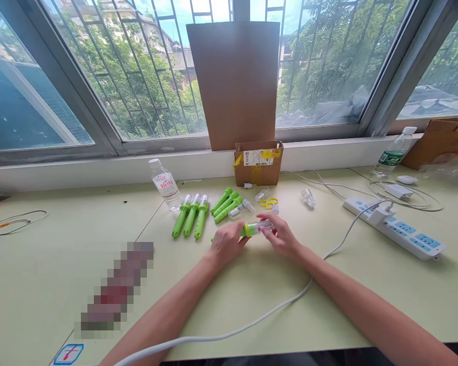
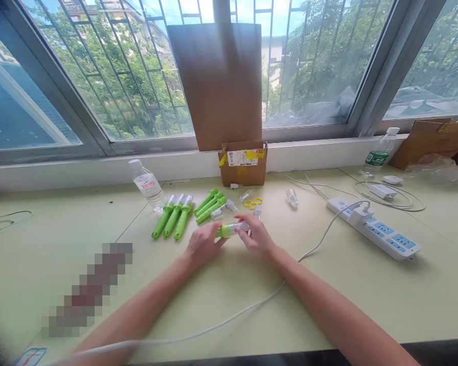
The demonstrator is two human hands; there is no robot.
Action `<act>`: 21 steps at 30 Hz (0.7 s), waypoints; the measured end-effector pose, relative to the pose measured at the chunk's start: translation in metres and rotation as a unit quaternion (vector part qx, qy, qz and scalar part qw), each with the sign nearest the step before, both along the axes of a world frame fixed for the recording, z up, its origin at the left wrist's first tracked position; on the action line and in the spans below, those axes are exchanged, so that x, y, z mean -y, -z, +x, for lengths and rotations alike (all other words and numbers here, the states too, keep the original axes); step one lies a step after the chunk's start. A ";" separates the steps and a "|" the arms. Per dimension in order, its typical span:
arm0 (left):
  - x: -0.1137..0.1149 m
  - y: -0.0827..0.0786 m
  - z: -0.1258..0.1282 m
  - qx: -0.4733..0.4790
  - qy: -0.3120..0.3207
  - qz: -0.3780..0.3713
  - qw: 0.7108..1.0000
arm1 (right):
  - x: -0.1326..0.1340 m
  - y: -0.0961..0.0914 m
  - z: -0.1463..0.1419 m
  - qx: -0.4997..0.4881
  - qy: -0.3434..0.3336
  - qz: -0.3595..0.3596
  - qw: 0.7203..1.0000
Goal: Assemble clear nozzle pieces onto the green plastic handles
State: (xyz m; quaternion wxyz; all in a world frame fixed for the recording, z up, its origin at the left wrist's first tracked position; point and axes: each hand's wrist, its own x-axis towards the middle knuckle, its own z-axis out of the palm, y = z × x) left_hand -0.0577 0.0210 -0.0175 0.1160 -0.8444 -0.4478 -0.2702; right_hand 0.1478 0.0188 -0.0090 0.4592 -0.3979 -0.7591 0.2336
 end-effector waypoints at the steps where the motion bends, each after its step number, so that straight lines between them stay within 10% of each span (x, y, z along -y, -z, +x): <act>1: -0.001 0.000 -0.001 0.000 -0.003 0.000 1.000 | 0.001 -0.001 -0.001 -0.006 -0.005 -0.005 1.000; 13: -0.002 -0.002 -0.003 -0.058 0.008 0.056 0.997 | -0.003 -0.001 -0.002 -0.041 0.011 -0.147 0.988; 21: -0.003 -0.003 -0.001 -0.055 -0.009 0.027 0.998 | 0.003 -0.001 -0.007 0.109 0.029 0.037 0.993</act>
